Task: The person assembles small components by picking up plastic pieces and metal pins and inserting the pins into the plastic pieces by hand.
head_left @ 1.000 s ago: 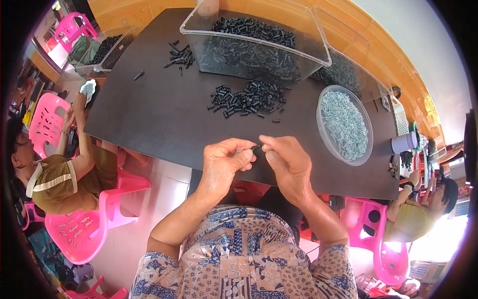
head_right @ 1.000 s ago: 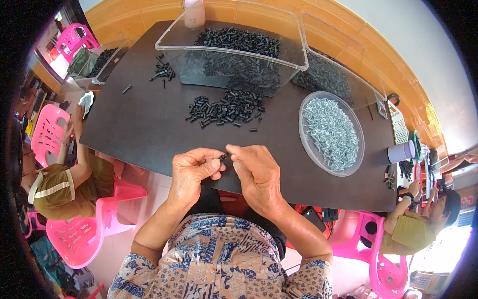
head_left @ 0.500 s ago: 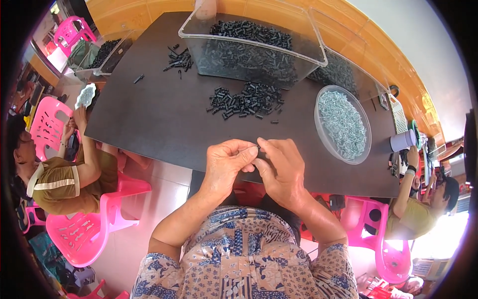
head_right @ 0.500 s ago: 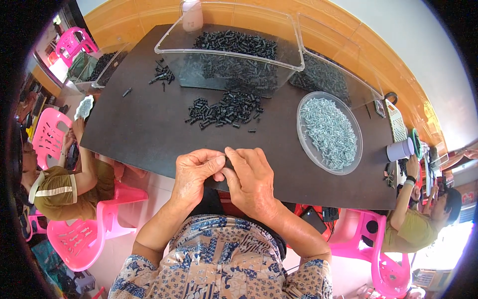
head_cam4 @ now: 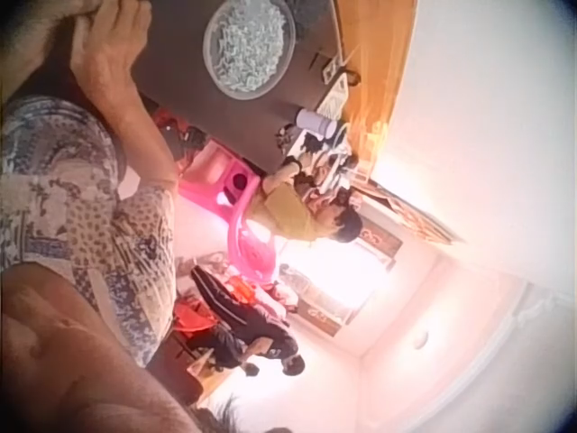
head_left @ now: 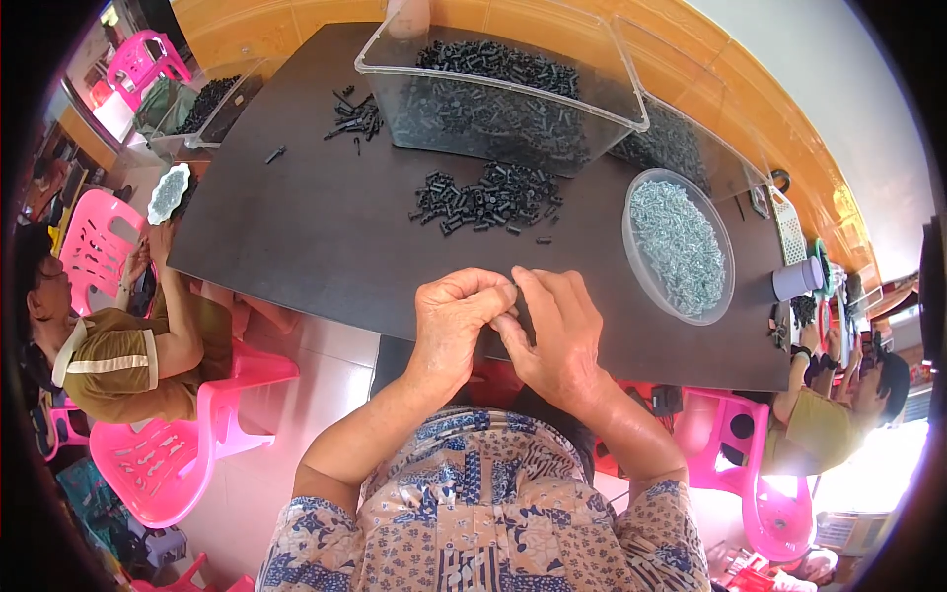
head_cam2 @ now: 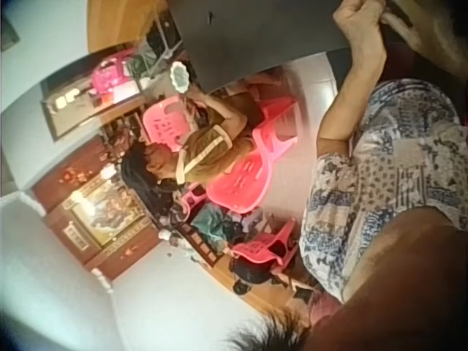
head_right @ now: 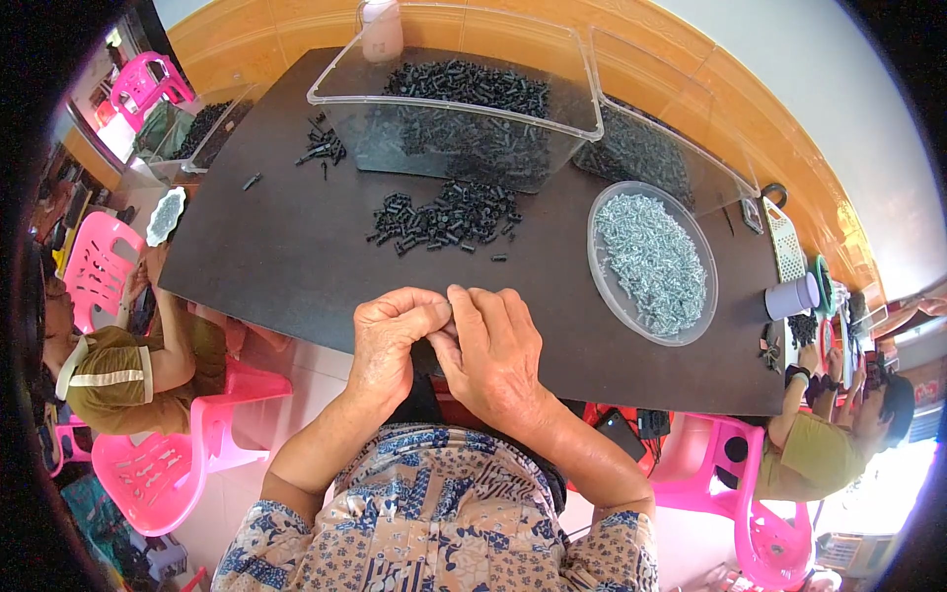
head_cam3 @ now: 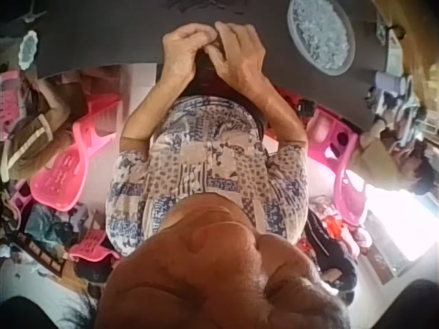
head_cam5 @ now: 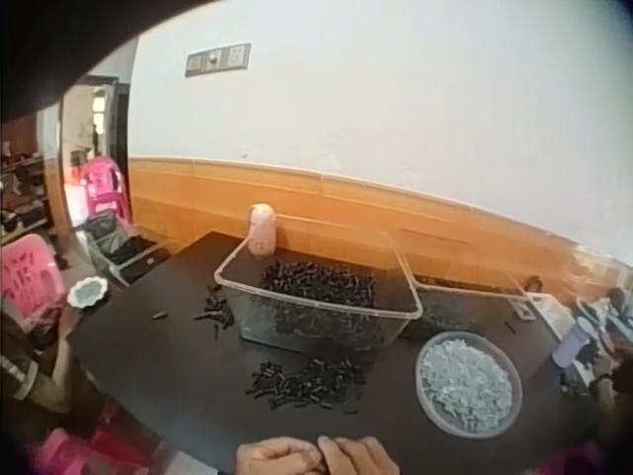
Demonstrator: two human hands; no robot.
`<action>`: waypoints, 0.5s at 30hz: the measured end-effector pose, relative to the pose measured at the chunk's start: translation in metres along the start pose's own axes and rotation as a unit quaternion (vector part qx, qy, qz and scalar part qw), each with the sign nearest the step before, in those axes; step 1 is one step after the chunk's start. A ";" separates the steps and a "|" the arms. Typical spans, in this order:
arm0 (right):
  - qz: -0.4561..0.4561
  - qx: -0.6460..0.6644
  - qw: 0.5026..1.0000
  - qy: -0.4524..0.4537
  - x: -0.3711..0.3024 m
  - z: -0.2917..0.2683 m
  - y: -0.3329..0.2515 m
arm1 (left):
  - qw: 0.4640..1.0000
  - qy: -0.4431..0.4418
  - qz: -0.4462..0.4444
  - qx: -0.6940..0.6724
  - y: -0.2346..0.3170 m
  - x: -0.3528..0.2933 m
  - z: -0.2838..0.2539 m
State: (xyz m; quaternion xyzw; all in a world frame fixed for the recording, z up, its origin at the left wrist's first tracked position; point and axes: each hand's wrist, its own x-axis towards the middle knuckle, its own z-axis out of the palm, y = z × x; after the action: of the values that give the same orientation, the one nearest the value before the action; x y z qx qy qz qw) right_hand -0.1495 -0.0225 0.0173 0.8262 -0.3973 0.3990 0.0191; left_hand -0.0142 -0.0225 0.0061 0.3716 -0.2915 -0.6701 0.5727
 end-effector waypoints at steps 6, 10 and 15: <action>-0.023 0.025 0.999 0.032 -0.003 0.003 0.010 | 0.999 -0.032 -0.036 -0.019 -0.002 0.000 -0.005; -0.014 0.048 0.998 0.034 -0.011 0.004 0.016 | 0.993 -0.097 -0.067 0.010 -0.003 -0.001 -0.018; -0.022 0.083 0.996 0.022 -0.013 0.006 0.018 | 0.989 -0.120 -0.079 0.029 0.000 -0.003 -0.023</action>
State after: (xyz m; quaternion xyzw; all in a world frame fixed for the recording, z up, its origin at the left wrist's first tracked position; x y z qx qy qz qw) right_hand -0.1623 -0.0283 -0.0011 0.8247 -0.3438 0.4479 -0.0319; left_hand 0.0050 -0.0184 -0.0056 0.3266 -0.3476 -0.7442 0.4676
